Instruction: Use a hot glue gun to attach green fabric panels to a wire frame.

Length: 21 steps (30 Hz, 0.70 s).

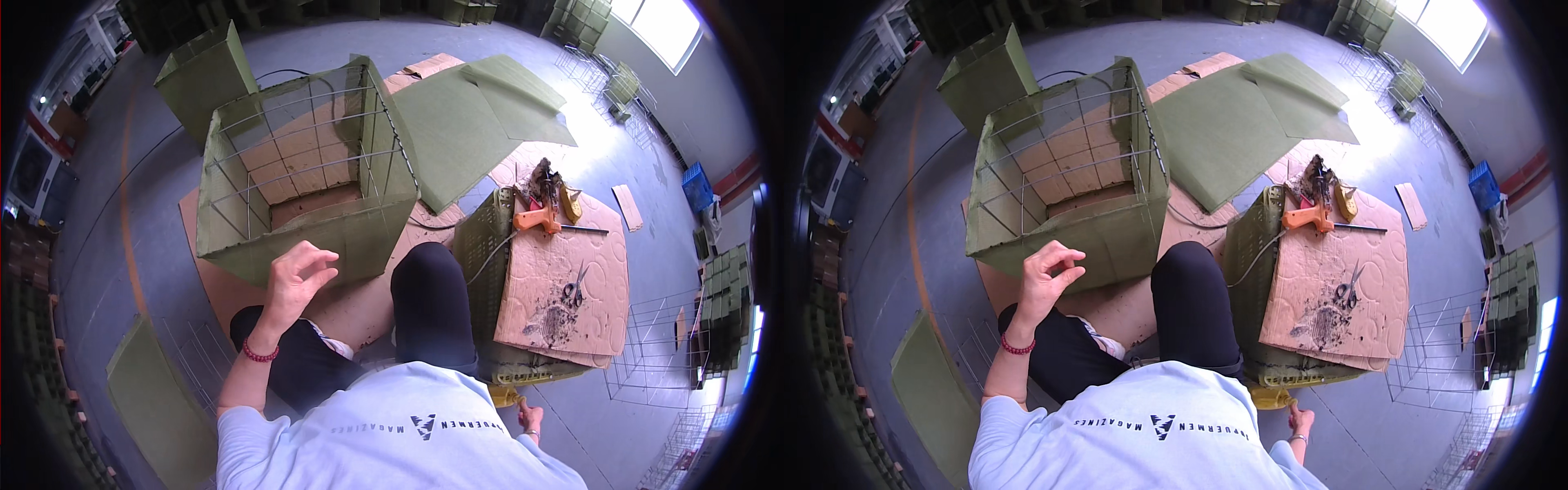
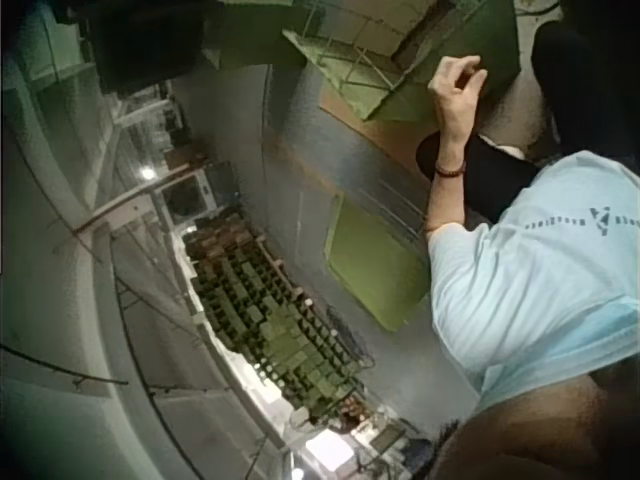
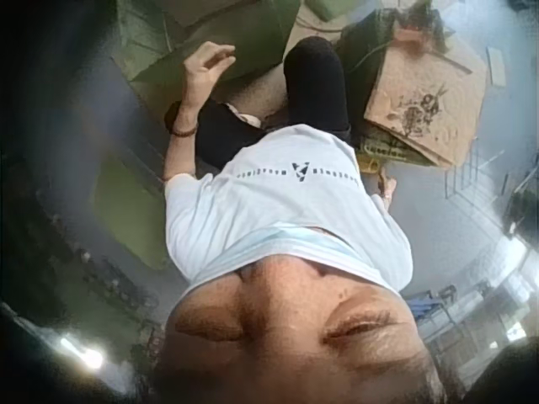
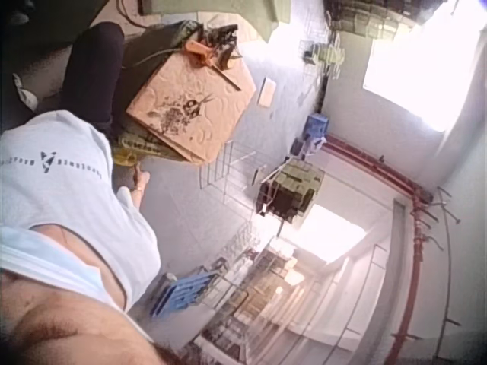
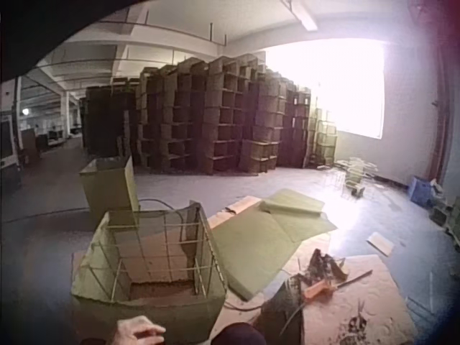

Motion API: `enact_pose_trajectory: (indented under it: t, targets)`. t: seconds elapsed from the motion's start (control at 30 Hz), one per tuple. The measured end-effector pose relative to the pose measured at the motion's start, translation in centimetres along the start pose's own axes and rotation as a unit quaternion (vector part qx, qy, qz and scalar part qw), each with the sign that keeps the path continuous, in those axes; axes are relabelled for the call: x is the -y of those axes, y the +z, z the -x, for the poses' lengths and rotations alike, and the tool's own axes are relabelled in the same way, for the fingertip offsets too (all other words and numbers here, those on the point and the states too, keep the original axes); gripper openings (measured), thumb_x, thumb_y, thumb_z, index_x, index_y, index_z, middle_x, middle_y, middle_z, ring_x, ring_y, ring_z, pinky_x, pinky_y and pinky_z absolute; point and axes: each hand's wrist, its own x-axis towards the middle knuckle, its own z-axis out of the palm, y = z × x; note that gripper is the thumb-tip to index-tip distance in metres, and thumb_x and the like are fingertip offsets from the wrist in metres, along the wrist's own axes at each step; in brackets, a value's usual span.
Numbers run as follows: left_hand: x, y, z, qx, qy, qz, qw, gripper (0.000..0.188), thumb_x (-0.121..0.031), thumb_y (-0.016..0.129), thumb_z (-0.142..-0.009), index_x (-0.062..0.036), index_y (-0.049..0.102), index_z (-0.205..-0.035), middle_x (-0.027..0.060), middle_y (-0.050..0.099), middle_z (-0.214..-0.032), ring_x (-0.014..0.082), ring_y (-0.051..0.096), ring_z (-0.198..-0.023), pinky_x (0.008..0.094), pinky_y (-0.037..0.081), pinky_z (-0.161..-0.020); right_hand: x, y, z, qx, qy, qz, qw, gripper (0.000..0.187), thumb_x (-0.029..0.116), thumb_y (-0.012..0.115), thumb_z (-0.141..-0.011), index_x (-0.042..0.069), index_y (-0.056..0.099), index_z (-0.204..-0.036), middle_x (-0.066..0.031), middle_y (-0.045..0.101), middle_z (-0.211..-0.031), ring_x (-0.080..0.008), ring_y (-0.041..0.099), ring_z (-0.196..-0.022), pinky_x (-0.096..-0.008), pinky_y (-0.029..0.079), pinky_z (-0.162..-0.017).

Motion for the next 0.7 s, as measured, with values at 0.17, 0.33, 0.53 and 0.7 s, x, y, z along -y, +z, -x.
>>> enact_pose_trajectory:
  t: [0.17,0.33,0.53,0.7]
  targets:
    - [0.5,0.9,1.4,0.031,-0.007,0.042,0.999,0.018,0.006,0.069,-0.077,0.0007,0.071,-0.094,0.0052,0.064,-0.082,0.0116,0.06,-0.074,0.0227,0.049,-0.065,12.3,-3.1,4.5,-0.077,-0.372,0.037,0.924,0.015,0.006,0.06,-0.087,-0.007,0.063,-0.079,-0.01,0.061,-0.06,-0.0168,0.061,-0.051,-0.0288,0.053,-0.046]
    - [1.2,5.5,1.4,0.096,-0.014,0.067,0.993,0.016,0.001,0.066,-0.082,0.0013,0.069,-0.098,0.0073,0.065,-0.078,0.0129,0.062,-0.068,0.025,0.049,-0.063,28.6,6.9,15.0,0.153,-0.469,-0.192,0.848,0.02,-0.003,0.053,-0.089,-0.008,0.061,-0.106,-0.0143,0.066,-0.091,-0.0209,0.067,-0.075,-0.0318,0.06,-0.069]
    - [0.6,8.1,3.1,-0.02,0.059,-0.068,0.996,0.008,-0.002,0.068,-0.081,0.0015,0.066,-0.087,0.01,0.061,-0.076,0.0236,0.061,-0.065,0.0318,0.049,-0.058,34.9,25.3,30.5,0.429,-0.488,0.043,0.759,0.019,0.017,0.058,-0.094,0.001,0.066,-0.087,0.0019,0.054,-0.061,-0.0051,0.043,-0.043,-0.021,0.033,-0.037]
    - [0.8,10.7,3.9,-0.124,0.111,-0.134,0.977,0.018,0.002,0.066,-0.076,0.0,0.066,-0.094,0.0097,0.058,-0.083,0.0249,0.061,-0.078,0.0336,0.05,-0.065,32.3,32.6,32.3,0.64,-0.373,-0.104,0.664,0.016,0.015,0.066,-0.086,0.002,0.06,-0.094,0.0029,0.059,-0.085,-0.0048,0.055,-0.077,-0.0202,0.045,-0.066]
